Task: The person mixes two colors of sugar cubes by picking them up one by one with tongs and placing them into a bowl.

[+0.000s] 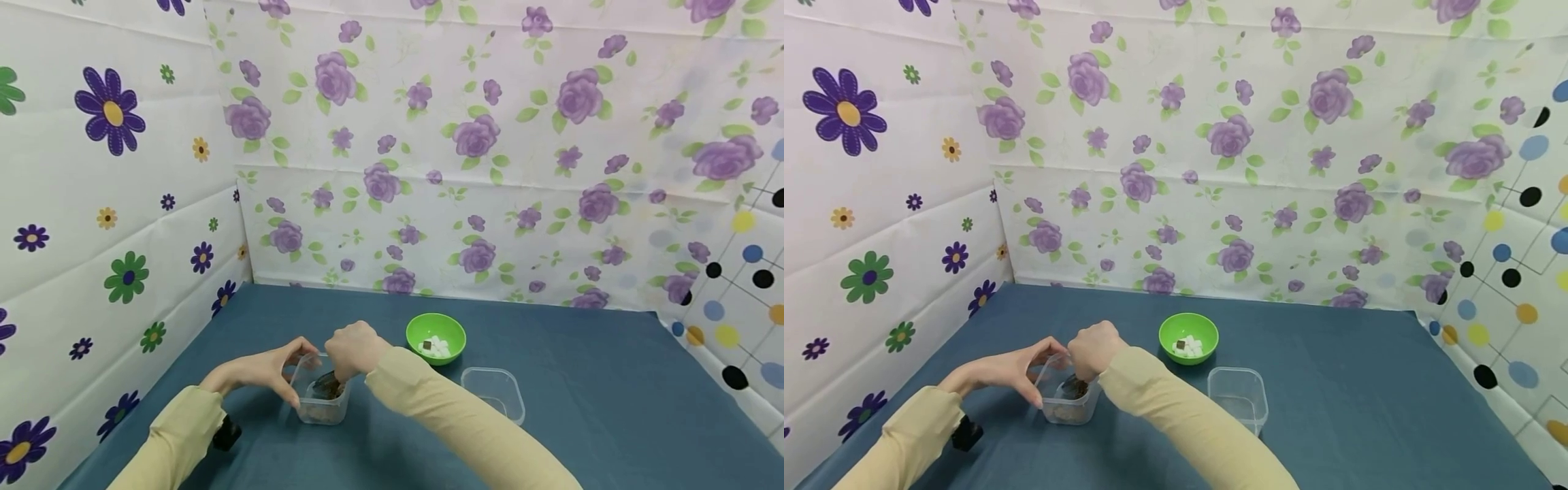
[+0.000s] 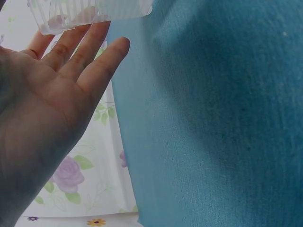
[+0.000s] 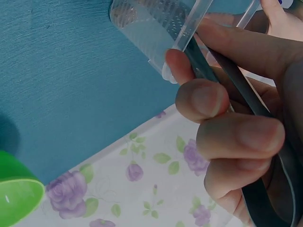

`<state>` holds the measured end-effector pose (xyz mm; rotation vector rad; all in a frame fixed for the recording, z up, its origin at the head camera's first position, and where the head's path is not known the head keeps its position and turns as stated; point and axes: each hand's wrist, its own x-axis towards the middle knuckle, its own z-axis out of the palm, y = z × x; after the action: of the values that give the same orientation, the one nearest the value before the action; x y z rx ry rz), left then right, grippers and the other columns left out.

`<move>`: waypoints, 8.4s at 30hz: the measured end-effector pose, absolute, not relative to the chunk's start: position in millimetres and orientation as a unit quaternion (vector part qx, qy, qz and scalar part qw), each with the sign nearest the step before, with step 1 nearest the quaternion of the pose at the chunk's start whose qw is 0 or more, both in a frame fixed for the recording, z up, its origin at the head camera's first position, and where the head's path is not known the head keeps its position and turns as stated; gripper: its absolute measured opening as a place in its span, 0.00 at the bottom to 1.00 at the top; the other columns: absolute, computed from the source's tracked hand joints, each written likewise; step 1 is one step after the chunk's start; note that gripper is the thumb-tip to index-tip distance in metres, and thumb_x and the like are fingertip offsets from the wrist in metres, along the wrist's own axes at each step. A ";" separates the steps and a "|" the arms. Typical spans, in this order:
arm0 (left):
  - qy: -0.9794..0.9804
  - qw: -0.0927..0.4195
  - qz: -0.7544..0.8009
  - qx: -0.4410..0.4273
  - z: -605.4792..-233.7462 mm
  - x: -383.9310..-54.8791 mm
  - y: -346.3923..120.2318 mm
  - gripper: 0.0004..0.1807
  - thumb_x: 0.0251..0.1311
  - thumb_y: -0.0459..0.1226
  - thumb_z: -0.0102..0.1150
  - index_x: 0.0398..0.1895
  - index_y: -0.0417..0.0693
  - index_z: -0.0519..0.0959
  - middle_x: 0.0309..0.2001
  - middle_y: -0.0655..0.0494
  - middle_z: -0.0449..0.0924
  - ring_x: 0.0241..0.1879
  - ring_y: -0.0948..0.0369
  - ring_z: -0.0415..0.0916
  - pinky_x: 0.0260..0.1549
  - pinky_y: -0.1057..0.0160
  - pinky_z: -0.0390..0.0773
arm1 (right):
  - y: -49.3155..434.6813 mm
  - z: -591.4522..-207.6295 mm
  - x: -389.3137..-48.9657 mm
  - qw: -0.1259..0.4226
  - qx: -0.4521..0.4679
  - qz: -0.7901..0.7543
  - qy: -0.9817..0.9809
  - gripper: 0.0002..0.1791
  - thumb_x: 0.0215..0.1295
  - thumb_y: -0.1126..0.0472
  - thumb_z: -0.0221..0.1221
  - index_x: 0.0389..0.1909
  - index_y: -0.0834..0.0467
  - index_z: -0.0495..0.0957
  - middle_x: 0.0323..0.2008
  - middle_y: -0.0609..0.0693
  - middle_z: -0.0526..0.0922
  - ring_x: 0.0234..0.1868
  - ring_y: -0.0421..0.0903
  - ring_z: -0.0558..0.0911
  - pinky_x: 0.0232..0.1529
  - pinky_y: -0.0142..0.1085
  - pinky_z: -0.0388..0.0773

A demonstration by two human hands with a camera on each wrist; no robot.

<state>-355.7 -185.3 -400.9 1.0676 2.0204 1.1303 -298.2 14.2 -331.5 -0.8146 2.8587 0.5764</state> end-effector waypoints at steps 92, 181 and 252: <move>0.755 0.299 0.430 0.395 -401.1 -353.2 -186.5 0.38 0.48 0.35 0.68 0.58 0.39 0.55 0.58 0.44 0.57 0.56 0.47 0.58 0.47 0.47 0.70 | 194.7 -313.7 -304.2 0.018 -0.242 -0.076 0.967 0.29 0.55 0.47 0.62 0.04 0.50 0.57 0.06 0.40 0.47 0.09 0.37 0.45 0.12 0.30 0.40; 0.763 0.292 0.420 0.394 -401.6 -357.4 -185.6 0.39 0.47 0.37 0.69 0.58 0.38 0.55 0.57 0.46 0.57 0.55 0.48 0.59 0.46 0.50 0.71 | 50.4 -318.3 -292.4 0.057 -0.301 0.052 0.951 0.13 0.51 0.44 0.64 0.17 0.47 0.78 0.14 0.37 0.72 0.16 0.35 0.70 0.15 0.30 0.69; 0.760 0.295 0.428 0.391 -399.8 -353.8 -186.0 0.38 0.47 0.36 0.69 0.57 0.41 0.55 0.57 0.45 0.58 0.58 0.48 0.57 0.48 0.48 0.70 | 203.9 -322.4 -289.5 0.038 -0.174 -0.151 0.972 0.21 0.54 0.38 0.58 0.33 0.52 0.83 0.20 0.43 0.77 0.19 0.38 0.73 0.24 0.37 0.72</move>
<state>-353.8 -186.0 -399.8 1.0403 2.0225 1.1389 -289.5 203.9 -322.4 -0.5349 2.9833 -0.4627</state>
